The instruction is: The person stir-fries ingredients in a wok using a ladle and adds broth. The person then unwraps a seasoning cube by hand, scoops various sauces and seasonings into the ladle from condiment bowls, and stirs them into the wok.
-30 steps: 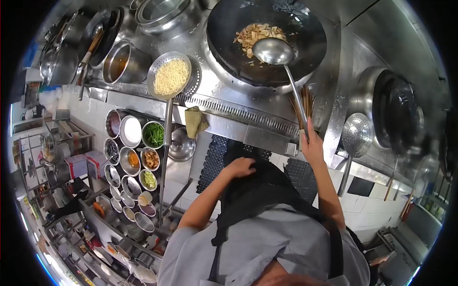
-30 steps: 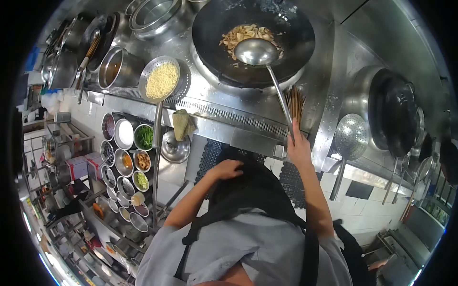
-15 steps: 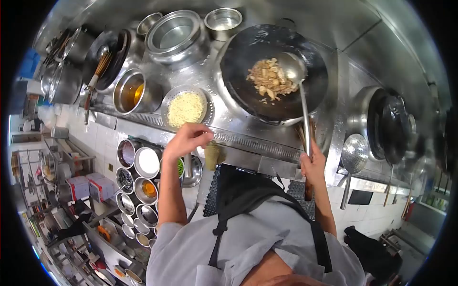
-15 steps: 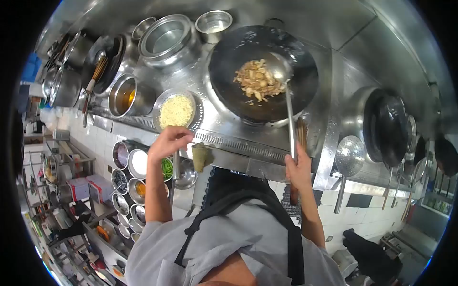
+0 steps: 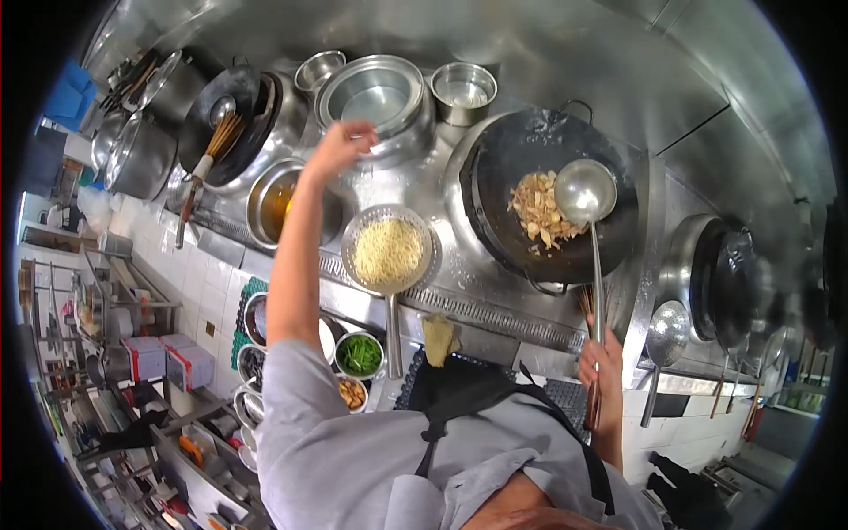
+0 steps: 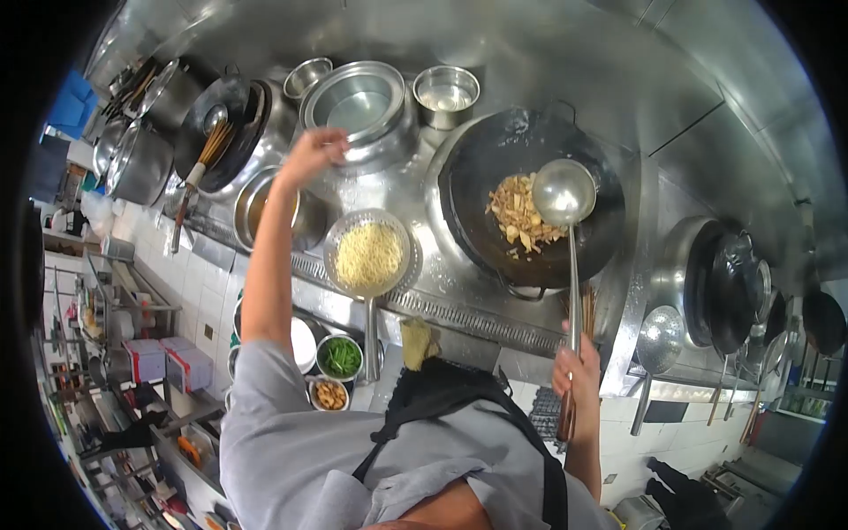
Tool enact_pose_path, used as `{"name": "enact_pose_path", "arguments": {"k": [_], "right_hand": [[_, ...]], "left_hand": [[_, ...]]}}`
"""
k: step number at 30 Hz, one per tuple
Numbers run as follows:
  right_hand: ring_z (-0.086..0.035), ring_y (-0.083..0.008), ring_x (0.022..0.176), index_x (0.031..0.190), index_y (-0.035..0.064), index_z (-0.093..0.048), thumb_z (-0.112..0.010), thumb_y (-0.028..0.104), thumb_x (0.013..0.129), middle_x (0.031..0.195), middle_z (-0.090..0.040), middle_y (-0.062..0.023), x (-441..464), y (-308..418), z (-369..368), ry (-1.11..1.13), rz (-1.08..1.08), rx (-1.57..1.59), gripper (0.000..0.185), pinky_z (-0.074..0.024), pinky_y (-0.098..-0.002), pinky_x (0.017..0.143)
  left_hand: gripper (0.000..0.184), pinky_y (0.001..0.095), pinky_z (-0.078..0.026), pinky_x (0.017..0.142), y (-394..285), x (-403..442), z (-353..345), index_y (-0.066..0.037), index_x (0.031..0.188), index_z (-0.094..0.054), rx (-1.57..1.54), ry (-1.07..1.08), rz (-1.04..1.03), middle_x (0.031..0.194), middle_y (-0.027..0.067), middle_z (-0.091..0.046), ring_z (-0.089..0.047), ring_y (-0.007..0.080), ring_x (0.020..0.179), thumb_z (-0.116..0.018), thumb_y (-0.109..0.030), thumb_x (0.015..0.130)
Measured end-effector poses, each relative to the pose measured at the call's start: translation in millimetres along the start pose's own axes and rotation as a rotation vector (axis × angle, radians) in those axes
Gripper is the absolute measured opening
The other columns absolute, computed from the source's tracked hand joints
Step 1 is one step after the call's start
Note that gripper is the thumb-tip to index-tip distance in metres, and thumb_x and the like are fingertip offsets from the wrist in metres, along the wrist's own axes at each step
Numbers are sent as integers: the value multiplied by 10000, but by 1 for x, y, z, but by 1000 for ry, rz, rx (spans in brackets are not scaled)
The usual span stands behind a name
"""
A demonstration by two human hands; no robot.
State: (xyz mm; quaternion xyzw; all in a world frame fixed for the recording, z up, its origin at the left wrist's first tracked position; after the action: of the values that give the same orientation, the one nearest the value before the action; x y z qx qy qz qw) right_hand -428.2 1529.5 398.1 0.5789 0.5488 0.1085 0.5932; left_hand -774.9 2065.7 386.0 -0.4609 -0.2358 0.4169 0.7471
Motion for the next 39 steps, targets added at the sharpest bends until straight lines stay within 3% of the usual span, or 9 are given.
{"name": "enact_pose_path", "arguments": {"k": [6, 14, 23, 29, 32, 34, 36, 37, 39], "right_hand": [[-353, -50, 395, 1501, 60, -400, -598, 192, 1012, 645, -398, 22, -29, -13, -12, 18, -7, 138, 544, -319, -243, 322], [-331, -53, 396, 1485, 97, -417, -546, 222, 1039, 621, -357, 33, -18, 4, -51, 37, -51, 190, 480, -287, -241, 323], [-403, -27, 428, 1465, 78, -453, -526, 148, 1033, 685, -440, 38, 110, 84, -197, 356, -187, 191, 443, -323, -214, 347], [-427, -26, 461, 1272, 59, -550, -522, 125, 1038, 716, -499, 38, 207, 85, -280, 670, -360, 448, 245, -367, -209, 366], [-433, -25, 472, 1193, 36, -541, -546, 115, 1024, 718, -506, 34, 223, 84, -302, 676, -420, 505, 187, -368, -197, 387], [-433, -23, 472, 1108, 31, -533, -559, 104, 1016, 712, -506, 35, 231, 83, -310, 660, -449, 530, 122, -369, -191, 396], [-429, -21, 467, 990, 35, -526, -570, 92, 1009, 697, -502, 38, 238, 82, -315, 645, -470, 537, 75, -371, -187, 399], [-426, -9, 490, 1245, -27, -472, -543, 85, 1008, 736, -484, 27, 239, 81, -317, 638, -499, 560, 271, -391, -183, 390], [-438, -18, 498, 1222, -40, -468, -536, 71, 1007, 741, -484, 22, 246, 79, -321, 660, -506, 605, 252, -404, -184, 403]], "left_hand": [[742, 416, -459, 1105, 8, 225, 121, 58, 1388, -563, 418, -455, -81, 1370, 263, -615, -585, 374, 1304, -787, -281, 767], [792, 407, -450, 1101, -42, 371, 131, 19, 1484, -470, 532, -479, -311, 1462, 237, -554, -563, 350, 1336, -760, -302, 821], [383, 465, -545, 919, -100, 297, 96, -49, 1103, -772, 663, -418, -210, 1001, 256, -738, -721, 370, 1017, -697, -381, 926], [417, 440, -572, 844, -107, 283, 73, -50, 1162, -748, 627, -380, -163, 1048, 212, -745, -741, 346, 933, -718, -384, 914], [494, 513, -490, 1007, -122, 235, 67, 42, 1266, -648, 626, -589, -443, 1171, 327, -658, -612, 484, 1146, -680, -297, 908], [462, 490, -493, 964, -150, 168, 65, -7, 1239, -648, 595, -708, -524, 1145, 258, -641, -608, 441, 1083, -729, -285, 879], [468, 346, -561, 728, -157, 106, 62, -18, 1247, -696, 484, -711, -534, 1072, 144, -734, -729, 233, 808, -748, -336, 907], [477, 298, -527, 687, -152, 72, 58, -7, 1274, -673, 394, -652, -483, 1064, 101, -712, -675, 164, 759, -759, -298, 906], [455, 255, -489, 648, -141, 8, 45, -3, 1283, -662, 171, -563, -387, 1028, 57, -677, -586, 94, 703, -772, -214, 894]]}}
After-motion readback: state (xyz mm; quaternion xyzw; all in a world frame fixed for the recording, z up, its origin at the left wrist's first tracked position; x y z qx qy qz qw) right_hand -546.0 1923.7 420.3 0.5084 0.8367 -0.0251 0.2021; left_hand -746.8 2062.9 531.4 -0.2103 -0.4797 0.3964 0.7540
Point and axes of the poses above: each hand's wrist, its own x-axis towards the middle knuckle, its own z-axis out of the back of the hand, y = z × x, the point moved 4 cm from there along x, towards the middle knuckle
